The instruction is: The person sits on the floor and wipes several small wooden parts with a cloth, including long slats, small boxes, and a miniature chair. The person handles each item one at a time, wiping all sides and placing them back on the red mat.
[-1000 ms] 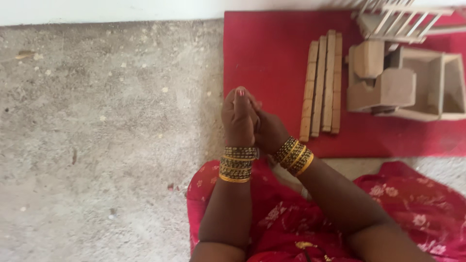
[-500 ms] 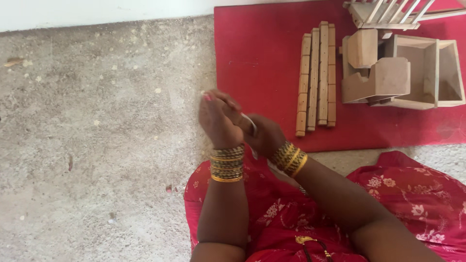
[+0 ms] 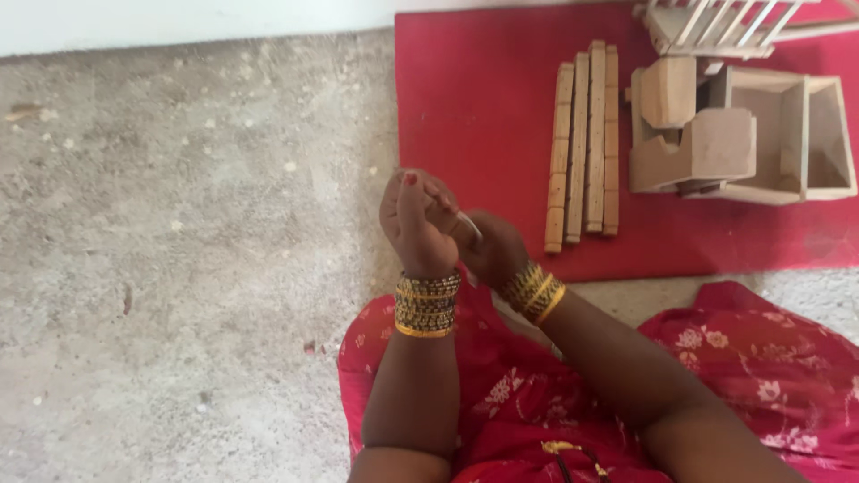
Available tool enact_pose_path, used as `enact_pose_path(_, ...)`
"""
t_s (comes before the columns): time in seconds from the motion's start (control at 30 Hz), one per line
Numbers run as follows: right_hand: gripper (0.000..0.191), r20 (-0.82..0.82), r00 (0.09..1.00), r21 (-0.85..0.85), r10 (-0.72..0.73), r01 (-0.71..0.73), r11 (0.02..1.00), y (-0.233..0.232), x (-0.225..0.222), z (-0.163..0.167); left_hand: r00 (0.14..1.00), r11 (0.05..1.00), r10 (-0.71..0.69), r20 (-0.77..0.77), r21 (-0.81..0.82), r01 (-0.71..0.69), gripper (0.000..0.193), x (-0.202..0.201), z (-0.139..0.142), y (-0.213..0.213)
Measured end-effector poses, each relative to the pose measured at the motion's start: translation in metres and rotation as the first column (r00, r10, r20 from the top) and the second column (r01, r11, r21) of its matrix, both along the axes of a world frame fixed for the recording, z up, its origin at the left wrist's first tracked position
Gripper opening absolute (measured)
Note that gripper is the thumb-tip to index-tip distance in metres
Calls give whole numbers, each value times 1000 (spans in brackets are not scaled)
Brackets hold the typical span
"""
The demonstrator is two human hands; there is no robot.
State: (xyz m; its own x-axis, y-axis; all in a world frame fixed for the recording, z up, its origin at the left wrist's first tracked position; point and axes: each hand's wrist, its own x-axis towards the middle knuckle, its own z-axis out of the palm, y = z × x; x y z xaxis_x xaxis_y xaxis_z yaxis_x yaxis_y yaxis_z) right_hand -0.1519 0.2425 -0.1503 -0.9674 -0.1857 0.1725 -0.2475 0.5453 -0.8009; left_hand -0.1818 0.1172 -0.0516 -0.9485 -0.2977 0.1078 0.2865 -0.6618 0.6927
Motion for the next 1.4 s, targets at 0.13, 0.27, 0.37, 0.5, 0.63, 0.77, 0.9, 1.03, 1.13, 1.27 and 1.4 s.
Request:
enact_pose_path(0.13,20,-112,994,-42,-17,13,999,-12,-6,9,999,1000,-28,39,1,28,25,2,-1,-6)
enact_pose_path(0.27,25,170,986,23,-6,2,1000,12,8,-16,999,1000,-13,36,-27,14,27,-5,-7,-14)
enact_pose_path(0.37,30,196,980,202,19,-59,978,34,16,-41,1000,998,8,3,-60,-8,37,-11,-8,-10)
enact_pose_path(0.5,32,394,919,147,-27,-34,989,35,4,-58,964,958,200,175,-240,-155,65,-14,3,-4)
enact_pose_path(0.63,31,356,924,-76,143,-124,989,5,-30,-63,932,818,357,67,-503,-278,76,-11,13,5)
enact_pose_path(0.77,39,265,933,-208,243,-191,959,-41,-64,-66,991,660,135,16,-747,-78,52,-7,12,7)
enact_pose_path(0.9,31,744,653,-211,140,32,977,-94,-87,-59,997,660,66,30,-751,-21,50,-1,9,19)
enact_pose_path(1.03,33,725,671,-226,155,19,974,-127,-94,-53,998,674,8,60,-738,39,47,0,7,22)
enact_pose_path(1.13,34,719,675,-207,164,-17,978,-130,-91,-55,998,693,-12,63,-719,53,46,3,8,22)
enact_pose_path(1.27,36,717,679,-156,160,-67,985,-108,-79,-65,997,716,-17,80,-695,68,44,5,10,24)
enact_pose_path(1.4,39,619,776,-127,120,-52,991,-44,-68,-71,997,715,5,76,-698,50,41,4,5,28)
